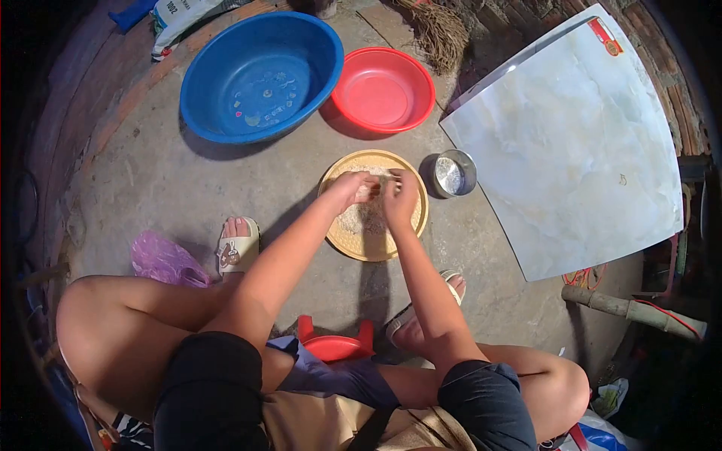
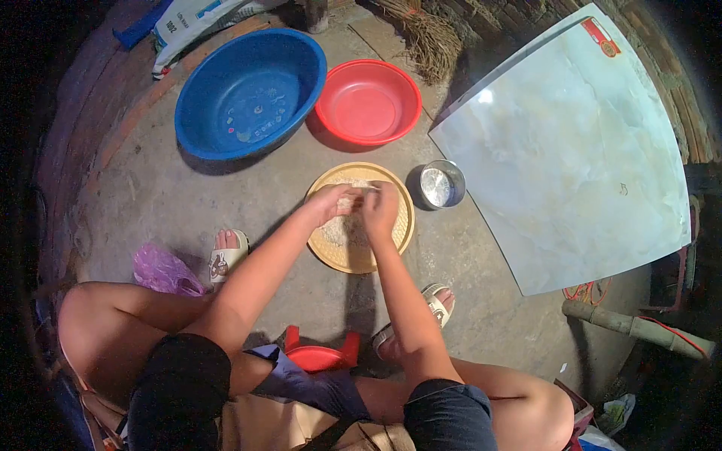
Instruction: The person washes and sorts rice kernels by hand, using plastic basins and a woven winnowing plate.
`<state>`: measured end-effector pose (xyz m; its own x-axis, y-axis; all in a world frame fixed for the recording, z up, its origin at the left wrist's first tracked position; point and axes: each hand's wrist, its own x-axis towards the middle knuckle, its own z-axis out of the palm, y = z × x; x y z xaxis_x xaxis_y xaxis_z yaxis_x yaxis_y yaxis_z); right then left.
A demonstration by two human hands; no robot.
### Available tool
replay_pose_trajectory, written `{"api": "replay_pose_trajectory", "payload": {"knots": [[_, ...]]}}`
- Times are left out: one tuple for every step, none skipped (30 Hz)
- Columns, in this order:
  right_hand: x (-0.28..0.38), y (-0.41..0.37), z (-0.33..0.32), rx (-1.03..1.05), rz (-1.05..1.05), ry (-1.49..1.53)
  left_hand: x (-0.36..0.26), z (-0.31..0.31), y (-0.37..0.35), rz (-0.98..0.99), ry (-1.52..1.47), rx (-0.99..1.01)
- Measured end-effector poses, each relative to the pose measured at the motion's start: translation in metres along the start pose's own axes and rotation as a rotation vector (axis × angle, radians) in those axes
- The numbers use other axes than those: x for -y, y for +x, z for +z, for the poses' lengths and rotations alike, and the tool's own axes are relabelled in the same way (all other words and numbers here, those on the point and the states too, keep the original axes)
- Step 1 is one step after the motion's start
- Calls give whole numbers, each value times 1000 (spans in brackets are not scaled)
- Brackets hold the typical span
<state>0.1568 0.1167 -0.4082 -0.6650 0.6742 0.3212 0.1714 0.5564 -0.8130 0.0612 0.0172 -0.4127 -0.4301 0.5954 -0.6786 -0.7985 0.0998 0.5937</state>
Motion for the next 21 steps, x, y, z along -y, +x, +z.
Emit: {"api": "replay_pose_trajectory", "payload": {"knots": [[-9,0,-6,-95,40,-84,-1,-1,2,-31,202,73],[-18,-1,-13,-191,81,-167,-1,-3,5,158,547,-37],[-25,-4,-19,-193,82,-166,-5,-7,3,158,549,-37],[-32,-9,-26,-248,130,-287,-10,-13,0,410,945,-240],[-37,-16,-31,-302,177,-408,-15,-20,-5,666,1334,-452],[-43,-25,-35,-302,176,-407,-11,-29,-7,808,1207,-520],[-49,-34,-39,-297,214,-478,-7,-37,-10,810,1204,-521],[-55,-41,-44,-292,250,-549,-1,-44,-14,851,1282,-662],[-57,-46,-51,-292,244,-548,5,-53,-17,889,1356,-808],[-58,-51,-56,-217,218,-542,14,-64,-18,852,1377,-809],[-58,-55,-57,-141,194,-527,24,-69,-18,852,1380,-823],[-53,-53,-58,-81,256,-476,28,-67,-24,663,1408,-746],[-50,-51,-58,-76,262,-456,32,-67,-28,470,1430,-668],[-49,-50,-58,-64,337,-444,37,-65,-30,498,1439,-702],[-49,-49,-58,-60,411,-435,37,-66,-34,496,1459,-704],[-49,-49,-57,-80,343,-481,35,-64,-35,489,1426,-723],[-50,-51,-52,-97,361,-480,35,-60,-36,483,1391,-732],[-46,-52,-47,-102,385,-460,36,-70,-32,521,1408,-737],[-43,-52,-45,-105,399,-450,30,-78,-36,522,1405,-721],[-38,-56,-37,-110,367,-442,23,-87,-41,564,1371,-752],[-31,-59,-25,-109,328,-432,19,-105,-43,599,1397,-777]]}}
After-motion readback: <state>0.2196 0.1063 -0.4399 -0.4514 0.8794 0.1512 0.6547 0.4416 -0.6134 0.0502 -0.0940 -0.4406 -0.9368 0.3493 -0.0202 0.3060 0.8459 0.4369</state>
